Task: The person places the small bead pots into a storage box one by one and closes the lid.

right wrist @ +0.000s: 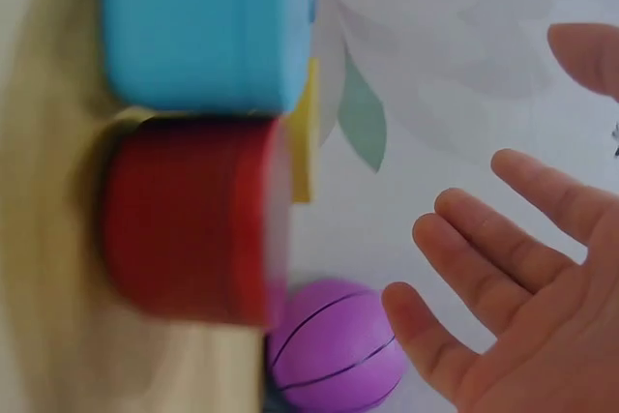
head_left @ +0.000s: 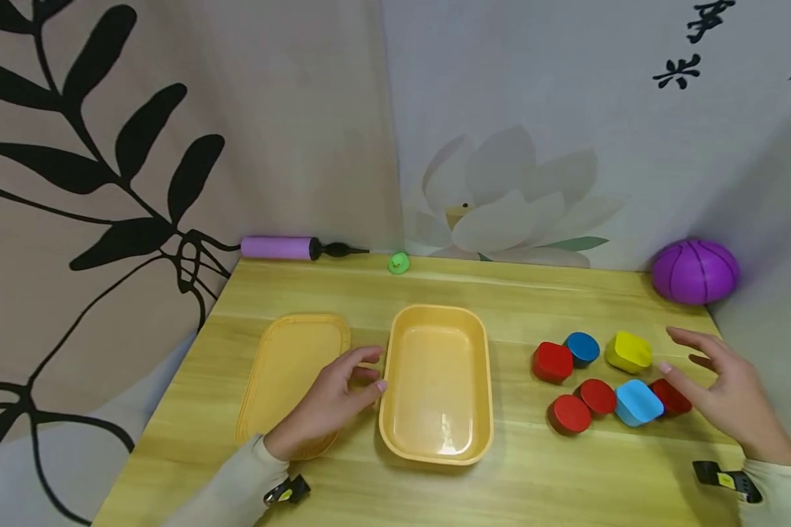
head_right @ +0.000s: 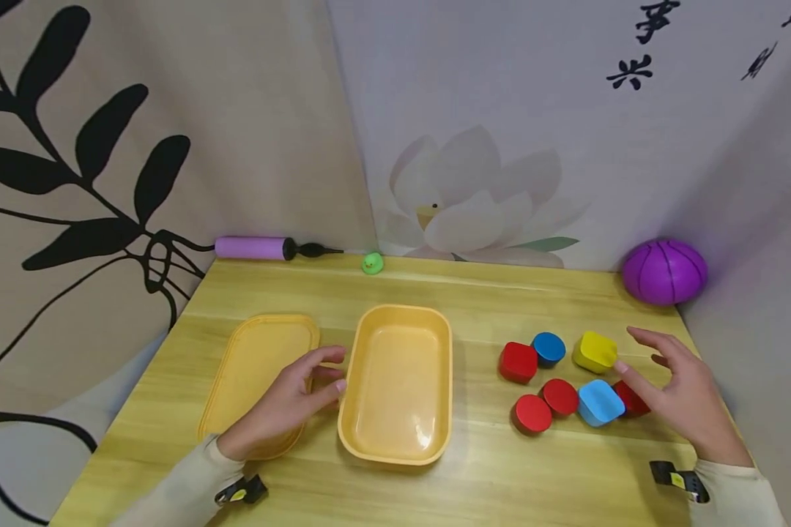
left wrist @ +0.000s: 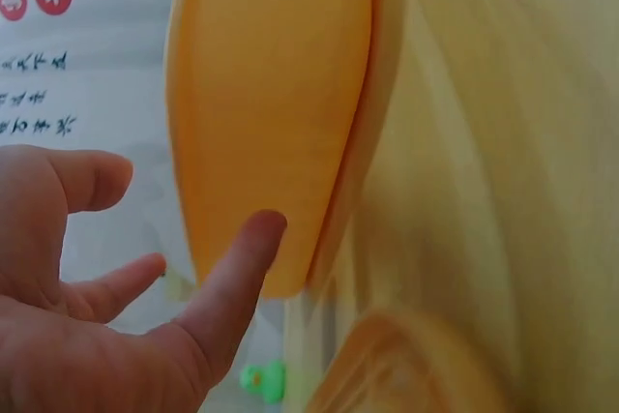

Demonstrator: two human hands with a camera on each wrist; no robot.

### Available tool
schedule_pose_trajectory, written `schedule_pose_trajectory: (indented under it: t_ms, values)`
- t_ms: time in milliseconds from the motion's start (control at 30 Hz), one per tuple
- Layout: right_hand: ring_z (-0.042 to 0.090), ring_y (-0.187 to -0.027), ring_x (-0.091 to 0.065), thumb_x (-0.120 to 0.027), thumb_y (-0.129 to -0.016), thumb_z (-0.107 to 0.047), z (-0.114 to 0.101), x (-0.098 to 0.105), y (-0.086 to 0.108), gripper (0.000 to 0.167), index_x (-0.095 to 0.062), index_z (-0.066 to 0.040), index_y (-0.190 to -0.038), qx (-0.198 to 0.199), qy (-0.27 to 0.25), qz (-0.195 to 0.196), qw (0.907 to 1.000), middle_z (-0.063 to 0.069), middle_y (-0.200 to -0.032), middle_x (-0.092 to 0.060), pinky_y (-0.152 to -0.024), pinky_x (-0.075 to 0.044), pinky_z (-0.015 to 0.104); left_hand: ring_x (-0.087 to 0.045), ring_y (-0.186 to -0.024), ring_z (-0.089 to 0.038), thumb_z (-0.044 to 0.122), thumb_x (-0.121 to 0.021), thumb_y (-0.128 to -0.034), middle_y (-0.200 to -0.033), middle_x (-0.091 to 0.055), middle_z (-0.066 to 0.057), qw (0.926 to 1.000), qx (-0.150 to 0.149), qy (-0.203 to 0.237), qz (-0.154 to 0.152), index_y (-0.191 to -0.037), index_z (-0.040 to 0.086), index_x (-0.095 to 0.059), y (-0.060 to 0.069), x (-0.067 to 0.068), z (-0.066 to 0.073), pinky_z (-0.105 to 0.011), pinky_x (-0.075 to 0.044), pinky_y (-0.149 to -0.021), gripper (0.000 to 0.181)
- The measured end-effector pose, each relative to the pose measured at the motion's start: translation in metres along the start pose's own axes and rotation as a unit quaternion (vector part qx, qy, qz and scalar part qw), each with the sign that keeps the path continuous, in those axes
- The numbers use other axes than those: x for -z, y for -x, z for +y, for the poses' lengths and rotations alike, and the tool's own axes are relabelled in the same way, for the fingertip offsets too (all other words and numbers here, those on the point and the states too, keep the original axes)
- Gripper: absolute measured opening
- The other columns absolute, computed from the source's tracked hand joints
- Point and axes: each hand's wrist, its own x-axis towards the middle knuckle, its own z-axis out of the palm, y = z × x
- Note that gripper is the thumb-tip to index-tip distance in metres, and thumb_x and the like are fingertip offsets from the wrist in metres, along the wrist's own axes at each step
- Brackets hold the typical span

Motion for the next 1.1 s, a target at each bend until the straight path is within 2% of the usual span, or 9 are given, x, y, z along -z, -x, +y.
schedule_pose_trajectory:
  t_ms: [200, 367, 600, 767, 900, 1000, 1100]
  values:
    - [-0.025, -0.122, -0.036, -0.077, -0.097, -0.012, 0.013, 0.004, 0.018, 0.058, -0.055, -0.003, -0.150, -0.045, -0.007, -0.001, 0.9989, -0.040, -0.136, -0.046, -0.090, -0.031, -0.006, -0.063, -0.132, -0.033, 0.032, -0.072, -0.1024, -0.155, -0.053, -0.011, 0.9991, 0.018, 0.031, -0.024, -0.156, 0.021, -0.051, -0.003, -0.014, 0.000, -0.034, -0.060, -0.094, 0.059]
    - [-0.024, -0.116, -0.038, -0.076, -0.099, -0.014, 0.025, 0.004, 0.034, 0.059, -0.054, -0.006, -0.153, -0.088, -0.018, -0.008, 0.9960, -0.033, -0.138, -0.049, -0.084, -0.037, -0.005, -0.062, -0.133, -0.033, 0.027, -0.071, -0.1033, -0.159, -0.050, -0.009, 0.9982, 0.027, 0.040, -0.035, -0.155, 0.020, -0.051, -0.002, -0.020, 0.000, -0.031, -0.059, -0.092, 0.056]
    - [-0.028, -0.106, -0.042, -0.073, -0.102, -0.018, 0.037, 0.001, 0.051, 0.057, -0.050, 0.009, -0.147, -0.127, -0.025, -0.038, 0.9909, -0.043, -0.122, -0.044, -0.074, -0.045, -0.001, -0.060, -0.136, -0.034, 0.022, -0.070, -0.1039, -0.159, -0.050, -0.010, 0.9971, 0.046, 0.050, -0.034, -0.155, 0.020, -0.051, 0.002, -0.018, 0.003, -0.031, -0.059, -0.092, 0.055]
    - [-0.028, -0.106, -0.044, -0.074, -0.101, -0.020, 0.044, 0.000, 0.056, 0.060, -0.049, 0.008, -0.148, -0.131, -0.032, -0.086, 0.9871, -0.042, -0.122, -0.045, -0.074, -0.050, 0.004, -0.056, -0.138, -0.037, 0.020, -0.070, -0.1033, -0.160, -0.048, -0.012, 0.9933, 0.071, 0.085, -0.033, -0.157, 0.020, -0.049, 0.005, -0.013, 0.004, -0.031, -0.060, -0.089, 0.057]
    - [-0.026, -0.103, -0.049, -0.075, -0.101, -0.020, 0.049, 0.000, 0.062, 0.065, -0.045, 0.009, -0.150, -0.143, -0.045, -0.127, 0.9806, -0.040, -0.122, -0.045, -0.075, -0.055, 0.010, -0.053, -0.141, -0.040, 0.017, -0.070, -0.1033, -0.160, -0.047, -0.015, 0.9906, 0.077, 0.106, -0.037, -0.157, 0.018, -0.049, 0.005, -0.013, 0.004, -0.033, -0.061, -0.088, 0.058]
    - [-0.025, -0.101, -0.051, -0.077, -0.100, -0.022, 0.052, -0.002, 0.064, 0.070, -0.043, 0.007, -0.153, -0.151, -0.041, -0.136, 0.9782, -0.040, -0.123, -0.044, -0.074, -0.055, 0.011, -0.053, -0.141, -0.041, 0.014, -0.069, -0.1035, -0.160, -0.047, -0.016, 0.9894, 0.080, 0.115, -0.039, -0.157, 0.018, -0.048, 0.004, -0.014, 0.002, -0.035, -0.062, -0.088, 0.058]
    - [-0.026, -0.100, -0.049, -0.078, -0.098, -0.025, 0.054, -0.005, 0.063, 0.074, -0.043, 0.006, -0.155, -0.158, -0.029, -0.135, 0.9779, -0.032, -0.126, -0.045, -0.074, -0.055, 0.011, -0.053, -0.141, -0.040, 0.011, -0.068, -0.1037, -0.160, -0.045, -0.016, 0.9876, 0.084, 0.127, -0.040, -0.157, 0.018, -0.048, 0.003, -0.015, 0.001, -0.037, -0.062, -0.088, 0.057]
